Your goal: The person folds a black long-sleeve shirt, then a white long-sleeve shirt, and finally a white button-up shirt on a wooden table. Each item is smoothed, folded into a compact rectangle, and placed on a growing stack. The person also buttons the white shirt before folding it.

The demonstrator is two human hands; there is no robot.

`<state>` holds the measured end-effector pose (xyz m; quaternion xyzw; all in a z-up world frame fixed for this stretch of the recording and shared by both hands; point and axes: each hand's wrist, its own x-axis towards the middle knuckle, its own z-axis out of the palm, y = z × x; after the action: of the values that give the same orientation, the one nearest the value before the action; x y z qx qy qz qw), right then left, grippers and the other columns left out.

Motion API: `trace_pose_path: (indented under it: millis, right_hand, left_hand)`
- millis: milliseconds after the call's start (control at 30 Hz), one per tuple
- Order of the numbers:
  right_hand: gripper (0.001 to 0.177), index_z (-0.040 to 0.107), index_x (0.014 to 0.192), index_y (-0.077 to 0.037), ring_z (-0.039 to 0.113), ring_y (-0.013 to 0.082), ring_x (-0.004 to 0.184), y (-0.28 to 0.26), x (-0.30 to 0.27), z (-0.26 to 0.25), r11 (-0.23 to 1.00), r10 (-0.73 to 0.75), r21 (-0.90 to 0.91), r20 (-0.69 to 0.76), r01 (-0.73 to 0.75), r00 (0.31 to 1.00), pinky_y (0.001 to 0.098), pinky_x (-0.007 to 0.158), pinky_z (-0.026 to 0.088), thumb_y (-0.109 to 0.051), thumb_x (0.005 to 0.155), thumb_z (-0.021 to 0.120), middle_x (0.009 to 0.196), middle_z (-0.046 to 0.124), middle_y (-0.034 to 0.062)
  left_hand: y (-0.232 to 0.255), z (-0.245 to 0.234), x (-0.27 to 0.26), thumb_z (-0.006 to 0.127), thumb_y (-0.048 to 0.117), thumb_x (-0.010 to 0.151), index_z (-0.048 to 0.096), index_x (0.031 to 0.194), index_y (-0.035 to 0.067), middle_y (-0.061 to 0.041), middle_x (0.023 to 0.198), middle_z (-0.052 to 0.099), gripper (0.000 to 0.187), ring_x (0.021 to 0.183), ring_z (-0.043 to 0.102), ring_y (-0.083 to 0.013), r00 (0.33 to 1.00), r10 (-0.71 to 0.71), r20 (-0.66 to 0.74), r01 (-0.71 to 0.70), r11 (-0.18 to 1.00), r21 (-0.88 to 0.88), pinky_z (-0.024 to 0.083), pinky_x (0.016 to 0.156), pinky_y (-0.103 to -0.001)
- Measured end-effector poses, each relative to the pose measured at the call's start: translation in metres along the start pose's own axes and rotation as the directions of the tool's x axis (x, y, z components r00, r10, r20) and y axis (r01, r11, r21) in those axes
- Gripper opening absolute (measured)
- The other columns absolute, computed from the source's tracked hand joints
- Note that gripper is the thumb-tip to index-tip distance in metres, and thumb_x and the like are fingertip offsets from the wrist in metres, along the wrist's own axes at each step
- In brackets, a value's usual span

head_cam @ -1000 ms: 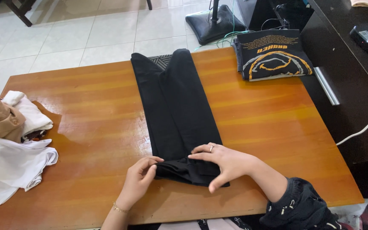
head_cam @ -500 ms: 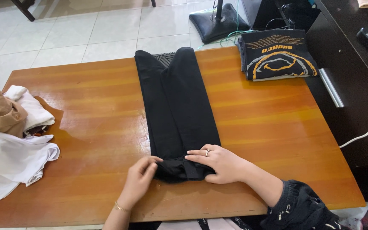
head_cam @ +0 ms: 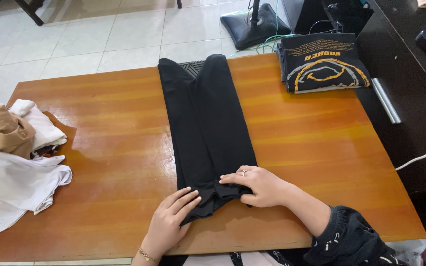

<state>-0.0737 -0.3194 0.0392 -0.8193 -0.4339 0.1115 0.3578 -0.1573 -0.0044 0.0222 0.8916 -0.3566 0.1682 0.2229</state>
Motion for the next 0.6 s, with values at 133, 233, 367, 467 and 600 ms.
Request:
trace_pose_path:
  millis: [133, 233, 367, 467, 600]
  right_hand:
    - [0.067, 0.061, 0.138, -0.016, 0.063, 0.0251, 0.109, -0.001, -0.006, -0.005, 0.999, -0.041, -0.011, 0.005, 0.041, 0.999, 0.0366, 0.101, 0.050, -0.008, 0.071, 0.055, 0.137, 0.070, 0.0026]
    - [0.064, 0.066, 0.132, -0.021, 0.064, 0.0237, 0.095, -0.005, -0.010, -0.010, 0.999, -0.040, 0.007, 0.064, 0.039, 0.997, 0.0342, 0.091, 0.051, -0.012, 0.070, 0.057, 0.124, 0.075, -0.0008]
    - [0.052, 0.069, 0.126, -0.014, 0.069, 0.0222, 0.085, -0.021, -0.011, -0.027, 0.979, -0.006, 0.190, 0.411, -0.079, 0.911, 0.0336, 0.078, 0.054, -0.022, 0.076, 0.057, 0.100, 0.077, 0.0062]
    - [0.037, 0.068, 0.117, -0.005, 0.063, 0.0111, 0.081, 0.006, -0.017, -0.015, 0.888, -0.091, 0.417, 0.569, -0.192, 0.817, 0.0272, 0.072, 0.052, -0.024, 0.085, 0.063, 0.091, 0.069, 0.0002]
    - [0.022, 0.071, 0.105, -0.010, 0.063, 0.0228, 0.117, 0.137, -0.047, 0.057, 0.773, -0.050, 0.618, 0.282, -0.142, 0.958, 0.0481, 0.116, 0.041, -0.031, 0.098, 0.069, 0.108, 0.071, 0.0044]
  left_hand:
    - [0.005, -0.009, 0.005, 0.066, -0.005, 0.074, 0.067, 0.130, 0.009, -0.004, 0.129, 0.072, 0.058, 0.126, 0.062, -0.0279, 1.000, 0.010, 0.022, -0.008, 0.995, -0.097, 0.051, 0.105, -0.045]
    - [0.012, -0.017, 0.005, 0.070, 0.004, 0.073, 0.072, 0.124, 0.014, -0.002, 0.117, 0.076, 0.052, 0.115, 0.066, -0.0224, 0.994, -0.057, 0.098, 0.073, 0.982, -0.175, 0.049, 0.099, -0.039]
    - [0.032, -0.039, 0.016, 0.077, 0.022, 0.088, 0.079, 0.106, 0.012, -0.006, 0.107, 0.073, 0.021, 0.102, 0.068, -0.0210, 0.957, -0.057, 0.284, 0.161, 0.919, -0.361, 0.048, 0.095, -0.036]
    - [0.035, -0.048, 0.027, 0.075, 0.022, 0.089, 0.076, 0.090, 0.009, -0.006, 0.109, 0.073, 0.013, 0.102, 0.067, -0.0216, 0.910, -0.002, 0.415, 0.250, 0.800, -0.545, 0.049, 0.096, -0.036]
    - [0.010, -0.030, 0.024, 0.075, 0.030, 0.094, 0.072, 0.097, 0.008, 0.008, 0.080, 0.062, 0.022, 0.072, 0.055, -0.0041, 0.832, -0.102, 0.546, 0.518, 0.496, -0.697, 0.050, 0.063, -0.025]
